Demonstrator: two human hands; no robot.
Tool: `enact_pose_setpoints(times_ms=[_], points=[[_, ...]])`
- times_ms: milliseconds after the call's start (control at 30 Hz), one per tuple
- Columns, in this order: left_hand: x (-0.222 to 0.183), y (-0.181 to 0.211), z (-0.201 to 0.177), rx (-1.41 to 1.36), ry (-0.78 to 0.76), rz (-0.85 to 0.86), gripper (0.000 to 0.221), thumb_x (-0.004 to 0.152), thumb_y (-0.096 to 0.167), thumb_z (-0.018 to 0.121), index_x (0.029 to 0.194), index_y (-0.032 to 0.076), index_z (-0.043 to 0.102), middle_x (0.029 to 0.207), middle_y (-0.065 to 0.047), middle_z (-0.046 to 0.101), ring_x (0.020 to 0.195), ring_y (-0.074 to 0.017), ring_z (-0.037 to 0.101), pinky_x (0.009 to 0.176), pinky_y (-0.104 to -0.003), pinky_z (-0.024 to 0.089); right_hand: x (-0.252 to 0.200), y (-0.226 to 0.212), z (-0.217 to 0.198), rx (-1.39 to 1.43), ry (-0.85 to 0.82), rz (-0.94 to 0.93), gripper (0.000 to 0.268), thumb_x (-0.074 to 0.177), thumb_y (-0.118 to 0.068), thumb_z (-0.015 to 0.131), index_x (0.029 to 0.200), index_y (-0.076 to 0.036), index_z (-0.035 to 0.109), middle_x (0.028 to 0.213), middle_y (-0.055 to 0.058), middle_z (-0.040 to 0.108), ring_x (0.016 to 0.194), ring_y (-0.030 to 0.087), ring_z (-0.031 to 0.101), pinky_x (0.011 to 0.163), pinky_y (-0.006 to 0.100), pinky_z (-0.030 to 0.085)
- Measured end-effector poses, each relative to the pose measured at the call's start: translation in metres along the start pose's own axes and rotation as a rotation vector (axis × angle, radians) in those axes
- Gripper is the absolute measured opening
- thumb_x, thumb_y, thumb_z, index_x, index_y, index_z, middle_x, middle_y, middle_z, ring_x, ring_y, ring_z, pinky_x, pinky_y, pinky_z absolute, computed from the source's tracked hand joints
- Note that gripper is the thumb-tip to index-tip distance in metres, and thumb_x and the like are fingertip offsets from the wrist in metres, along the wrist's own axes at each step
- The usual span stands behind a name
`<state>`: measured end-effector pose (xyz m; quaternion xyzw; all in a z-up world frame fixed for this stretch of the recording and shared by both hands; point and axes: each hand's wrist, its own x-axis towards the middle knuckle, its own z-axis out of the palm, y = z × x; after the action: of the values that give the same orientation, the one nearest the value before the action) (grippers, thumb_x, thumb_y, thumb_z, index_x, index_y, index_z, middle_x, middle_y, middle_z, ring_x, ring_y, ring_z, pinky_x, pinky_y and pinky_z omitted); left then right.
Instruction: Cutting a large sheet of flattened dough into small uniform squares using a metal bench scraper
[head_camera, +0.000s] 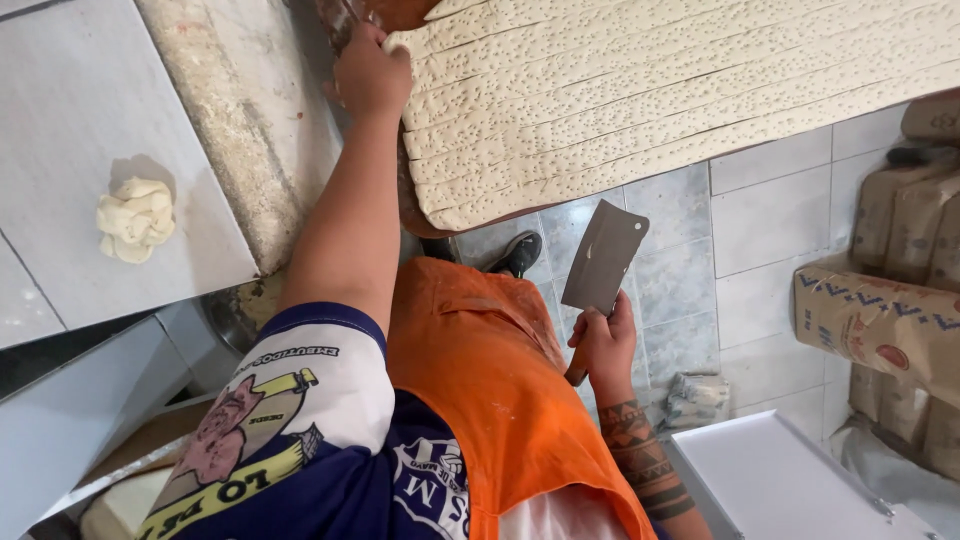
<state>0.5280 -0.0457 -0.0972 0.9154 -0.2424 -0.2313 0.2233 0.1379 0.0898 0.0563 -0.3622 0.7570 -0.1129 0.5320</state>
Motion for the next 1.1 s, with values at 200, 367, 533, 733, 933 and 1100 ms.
enact_pose_setpoints(times_ms=[200, 367, 533, 733, 933, 1100], points=[[-0.023, -0.022, 0.026, 0.146, 0.309, 0.290, 0.047, 0.093, 0.017, 0.079, 0.135, 0.030, 0.063, 0.139, 0.004, 0.050, 0.120, -0.0323, 0.051, 0.088, -0.050, 0.044, -0.001, -0.007, 0.005, -0.040, -0.010, 0.004, 0.031, 0.084, -0.010, 0.044, 0.112, -0.010, 0.057, 0.061, 0.004, 0.053, 0.049, 0.018, 0.054, 0.053, 0.034, 0.045], [-0.049, -0.030, 0.035, 0.386, 0.002, 0.362, 0.060, 0.123, 0.048, 0.033, 0.173, 0.019, 0.014, 0.172, -0.002, -0.007, 0.159, -0.0276, -0.009, 0.130, -0.058, 0.000, -0.001, -0.012, 0.017, -0.115, -0.066, -0.035, 0.039, 0.086, -0.013, 0.046, 0.122, -0.011, 0.059, 0.062, 0.004, 0.054, 0.050, 0.018, 0.054, 0.055, 0.035, 0.046], [-0.097, -0.057, 0.033, 0.115, 0.170, 0.380, 0.065, 0.121, 0.039, 0.048, 0.172, 0.020, 0.012, 0.177, -0.005, -0.002, 0.166, -0.0277, 0.006, 0.132, -0.061, 0.013, 0.020, -0.015, 0.048, -0.318, -0.120, -0.179, 0.061, 0.090, -0.019, 0.049, 0.151, -0.016, 0.045, 0.070, 0.006, 0.065, 0.057, 0.020, 0.063, 0.065, 0.036, 0.055], [-0.165, -0.135, 0.016, -0.013, 0.046, 0.899, 0.075, 0.093, 0.031, 0.077, 0.156, 0.006, 0.045, 0.169, -0.022, 0.020, 0.154, -0.0438, 0.025, 0.118, -0.070, 0.023, 0.033, -0.082, 0.119, -0.684, -0.257, -0.532, 0.071, 0.099, -0.016, 0.043, 0.165, -0.023, 0.019, 0.076, 0.021, 0.072, 0.074, 0.038, 0.075, 0.077, 0.051, 0.057], [-0.146, -0.152, 0.009, 0.247, -0.080, 1.022, 0.088, 0.097, 0.057, 0.076, 0.163, 0.017, 0.032, 0.171, -0.015, 0.018, 0.158, -0.0362, 0.024, 0.125, -0.064, 0.025, 0.090, -0.119, 0.197, -0.874, -0.185, -0.862, 0.072, 0.104, -0.018, 0.044, 0.167, -0.027, 0.011, 0.057, 0.010, 0.055, 0.045, 0.031, 0.048, 0.043, 0.046, 0.037], [-0.141, -0.157, 0.026, 0.213, 0.076, 1.044, 0.117, 0.070, 0.065, 0.098, 0.160, 0.020, 0.038, 0.168, -0.010, 0.030, 0.155, -0.0348, 0.035, 0.123, -0.062, 0.028, 0.097, -0.148, 0.229, -0.998, -0.154, -0.796, 0.076, 0.108, -0.018, 0.047, 0.167, -0.027, 0.000, 0.059, 0.004, 0.056, 0.047, 0.024, 0.050, 0.044, 0.040, 0.040]])
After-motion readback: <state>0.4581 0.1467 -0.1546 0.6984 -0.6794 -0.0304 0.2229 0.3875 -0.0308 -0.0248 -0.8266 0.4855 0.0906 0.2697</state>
